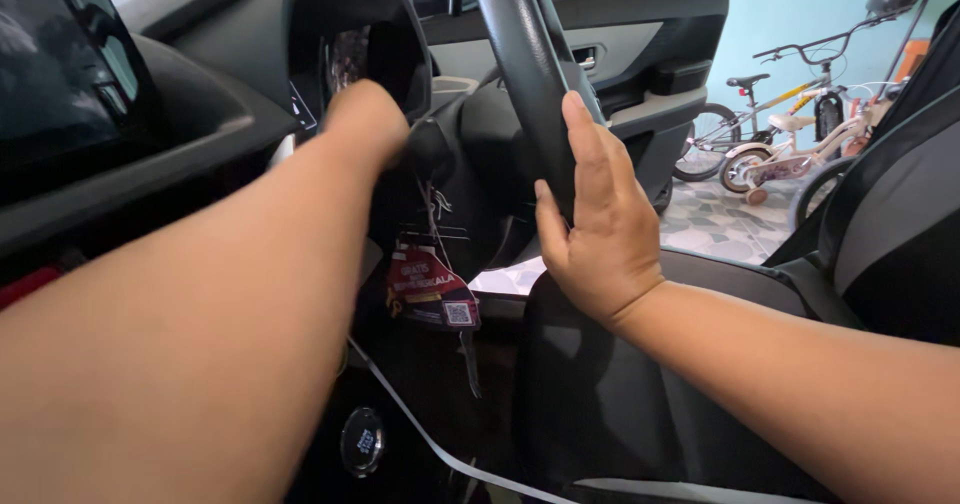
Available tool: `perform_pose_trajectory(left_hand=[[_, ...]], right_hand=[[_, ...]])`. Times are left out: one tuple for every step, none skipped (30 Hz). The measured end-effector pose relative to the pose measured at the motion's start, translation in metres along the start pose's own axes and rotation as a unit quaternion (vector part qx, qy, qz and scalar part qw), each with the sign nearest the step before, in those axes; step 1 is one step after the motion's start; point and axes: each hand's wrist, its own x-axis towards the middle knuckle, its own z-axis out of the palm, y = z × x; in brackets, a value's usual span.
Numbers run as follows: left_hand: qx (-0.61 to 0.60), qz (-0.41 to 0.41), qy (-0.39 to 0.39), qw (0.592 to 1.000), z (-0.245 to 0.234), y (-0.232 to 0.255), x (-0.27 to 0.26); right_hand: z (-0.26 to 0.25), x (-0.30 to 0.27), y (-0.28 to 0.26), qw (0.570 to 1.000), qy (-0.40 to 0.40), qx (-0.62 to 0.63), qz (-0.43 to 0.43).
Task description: The person wipes down the dashboard, center console, gear shifter, and infotainment screen using a cloth and a wet wipe.
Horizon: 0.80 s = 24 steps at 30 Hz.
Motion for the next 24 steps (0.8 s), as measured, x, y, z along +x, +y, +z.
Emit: perform_pose_trajectory(left_hand=[[0.006,-0.006,-0.001,1.000,0.001,-0.001,-0.002],[0.011,-0.012,-0.003,1.000,0.001,-0.001,-0.004],[0.012,-0.016,-0.005,1.000,0.003,0.000,-0.007],[0.012,-0.020,-0.004,1.000,0.004,0.003,-0.007],[0.012,-0.024,-0.003,1.000,0.003,0.006,-0.007],[0.010,-0.025,0.001,1.000,0.003,0.006,-0.009],[0.007,-0.029,0.006,1.000,0.002,0.007,-0.010],[0.007,-0.031,0.007,0.999,0.002,0.007,-0.012],[0.001,-0.029,0.016,0.999,0.002,0.006,-0.014],[-0.008,-0.024,0.027,0.999,0.002,0.006,-0.017],[-0.021,-0.021,0.040,0.999,0.004,0.005,-0.021],[-0.029,-0.016,0.053,0.998,0.006,0.004,-0.025],[-0.036,-0.011,0.066,0.997,0.007,0.005,-0.029],[-0.043,-0.007,0.080,0.996,0.007,0.004,-0.034],[-0.073,0.001,0.094,0.993,0.006,0.002,-0.041],[-0.102,0.010,0.107,0.989,0.006,0.000,-0.050],[-0.131,0.018,0.119,0.984,0.005,-0.001,-0.060],[-0.161,0.028,0.131,0.978,0.005,0.000,-0.071],[-0.191,0.038,0.143,0.970,0.003,0.002,-0.083],[-0.221,0.049,0.154,0.962,0.002,0.006,-0.093],[-0.308,-0.004,0.144,0.941,0.000,0.012,-0.103],[-0.392,-0.056,0.132,0.909,-0.002,0.018,-0.112],[-0.472,-0.107,0.119,0.867,-0.004,0.024,-0.120],[-0.517,-0.112,0.091,0.844,-0.007,0.030,-0.127]], right_hand=[[0.000,0.001,0.000,1.000,-0.001,0.002,0.001],[0.000,0.000,-0.001,1.000,-0.001,-0.001,0.003],[0.001,-0.001,-0.002,1.000,-0.001,-0.005,0.005],[0.000,0.000,-0.001,1.000,0.001,-0.009,0.003],[0.000,0.001,0.000,1.000,0.005,-0.011,0.000],[0.001,0.001,-0.001,1.000,0.009,-0.012,-0.004],[0.001,0.002,-0.001,1.000,0.013,-0.012,-0.007],[0.001,0.002,-0.002,1.000,0.010,-0.010,0.001],[0.001,0.003,-0.003,1.000,0.007,-0.008,0.009],[0.000,0.002,-0.003,1.000,0.002,-0.006,0.017],[-0.001,0.001,-0.004,1.000,0.002,-0.005,0.016],[-0.001,0.001,-0.004,1.000,0.003,-0.003,0.014],[-0.001,0.001,-0.004,1.000,0.005,-0.002,0.012],[-0.001,0.002,-0.004,1.000,0.004,-0.004,0.013],[-0.002,0.003,-0.004,1.000,0.003,-0.006,0.014],[-0.002,0.003,-0.005,1.000,0.002,-0.008,0.017],[-0.001,0.003,-0.006,1.000,0.003,-0.010,0.015],[-0.002,0.003,-0.006,1.000,0.004,-0.013,0.014],[-0.003,0.003,-0.006,1.000,0.004,-0.016,0.012],[-0.003,0.004,-0.006,1.000,0.004,-0.017,0.008],[-0.003,0.004,-0.005,1.000,0.004,-0.018,0.004],[-0.003,0.004,-0.004,1.000,0.004,-0.019,-0.001],[-0.004,0.003,-0.004,1.000,-0.001,-0.017,0.005],[-0.005,0.003,-0.004,1.000,-0.006,-0.015,0.010]])
